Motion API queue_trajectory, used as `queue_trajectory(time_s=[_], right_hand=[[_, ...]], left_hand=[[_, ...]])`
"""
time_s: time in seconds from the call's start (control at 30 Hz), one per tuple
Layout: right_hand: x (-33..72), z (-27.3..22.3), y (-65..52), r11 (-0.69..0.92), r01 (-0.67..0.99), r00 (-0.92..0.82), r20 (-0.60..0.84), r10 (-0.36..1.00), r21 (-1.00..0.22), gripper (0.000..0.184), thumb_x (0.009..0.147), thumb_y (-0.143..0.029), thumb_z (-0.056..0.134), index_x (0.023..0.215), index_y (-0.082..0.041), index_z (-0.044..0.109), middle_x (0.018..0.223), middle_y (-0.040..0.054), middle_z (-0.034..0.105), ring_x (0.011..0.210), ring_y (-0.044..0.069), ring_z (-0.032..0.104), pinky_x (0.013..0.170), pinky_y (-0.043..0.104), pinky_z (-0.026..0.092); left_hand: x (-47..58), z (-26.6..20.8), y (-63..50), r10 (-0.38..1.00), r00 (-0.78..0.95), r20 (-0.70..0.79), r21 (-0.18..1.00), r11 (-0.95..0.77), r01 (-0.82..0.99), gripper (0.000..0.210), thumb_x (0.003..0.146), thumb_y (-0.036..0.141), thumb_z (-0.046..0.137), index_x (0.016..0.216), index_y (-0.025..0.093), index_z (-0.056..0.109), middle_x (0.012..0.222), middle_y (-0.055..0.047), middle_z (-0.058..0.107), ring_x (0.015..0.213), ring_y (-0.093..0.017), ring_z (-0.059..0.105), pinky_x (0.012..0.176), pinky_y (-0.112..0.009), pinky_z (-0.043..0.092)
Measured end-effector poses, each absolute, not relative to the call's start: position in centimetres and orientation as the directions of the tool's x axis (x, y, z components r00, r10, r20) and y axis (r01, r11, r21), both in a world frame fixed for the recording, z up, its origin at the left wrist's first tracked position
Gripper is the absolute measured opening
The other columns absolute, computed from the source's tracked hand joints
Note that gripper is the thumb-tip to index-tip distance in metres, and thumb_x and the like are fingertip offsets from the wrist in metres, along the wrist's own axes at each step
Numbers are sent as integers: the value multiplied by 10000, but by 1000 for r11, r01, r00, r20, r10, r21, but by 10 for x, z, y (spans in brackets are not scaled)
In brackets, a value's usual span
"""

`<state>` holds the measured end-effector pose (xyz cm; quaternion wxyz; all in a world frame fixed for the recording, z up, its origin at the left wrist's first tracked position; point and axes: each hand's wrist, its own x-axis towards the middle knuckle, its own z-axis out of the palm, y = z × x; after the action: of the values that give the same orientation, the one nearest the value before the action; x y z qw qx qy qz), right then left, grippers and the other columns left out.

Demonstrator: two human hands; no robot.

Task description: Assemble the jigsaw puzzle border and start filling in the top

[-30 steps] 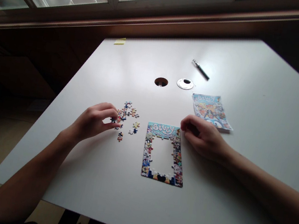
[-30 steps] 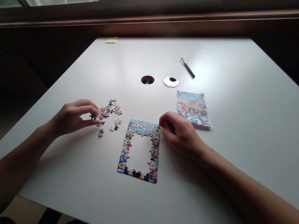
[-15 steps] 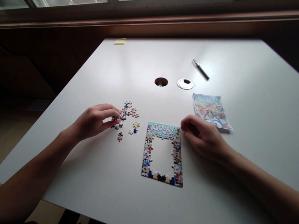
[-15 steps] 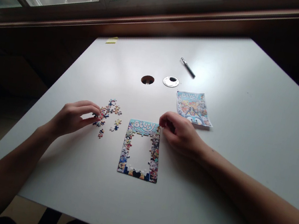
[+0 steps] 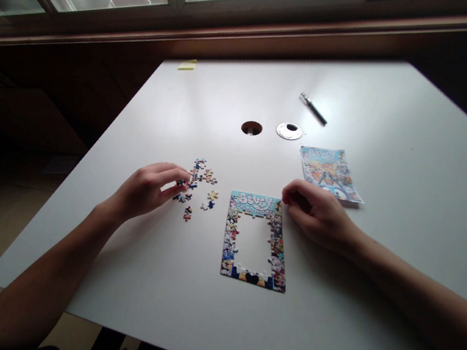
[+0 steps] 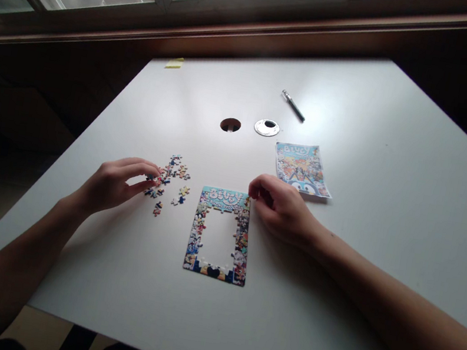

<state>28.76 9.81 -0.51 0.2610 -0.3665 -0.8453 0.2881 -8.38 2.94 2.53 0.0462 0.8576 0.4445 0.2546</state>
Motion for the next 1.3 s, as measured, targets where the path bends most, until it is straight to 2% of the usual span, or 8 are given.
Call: queue_trajectory(time_s=[0.23,0.43,0.67,0.9,1.3], right_hand=[[288,-5,98,567,460,-600,231,765,-683,165,769,-101,524,860,-237,544,781,3,565,676,159,509,624,305,411],[288,-5,98,569,455,-600,236,764,-685,171,768,-97,530,863,-239,546,791,3,574,684,164,517,634,311,415],[288,-5,98,568,457,-600,235,765,-684,174,765,-85,524,856,-232,547,784,1,565,684,160,513,637,309,411],[287,-6,98,570,454,-598,239,765,-685,178,766,-82,520,860,-230,551,775,-1,555,667,154,498,616,302,408],[289,-7,98,578,450,-604,245,759,-680,177,773,-80,525,867,-227,553,790,3,564,684,154,505,630,303,409]], left_hand=[[-83,27,28,799,461,386,353,-589,727,42,900,194,674,940,185,661,1000,-58,723,897,-168,695,784,-281,583],[-82,23,27,764,493,415,352,-635,688,102,914,123,631,949,190,699,1138,-65,718,1021,-172,704,926,-308,590],[-74,25,29,718,499,485,304,-673,674,96,883,90,647,890,169,700,1048,-79,683,973,-168,689,852,-280,592],[-77,23,28,745,518,421,330,-658,677,116,891,127,652,994,178,671,1070,-78,708,1015,-189,691,919,-310,570],[-79,24,28,760,504,411,320,-638,701,94,890,226,696,875,180,615,934,-46,630,816,-144,623,730,-263,521]])
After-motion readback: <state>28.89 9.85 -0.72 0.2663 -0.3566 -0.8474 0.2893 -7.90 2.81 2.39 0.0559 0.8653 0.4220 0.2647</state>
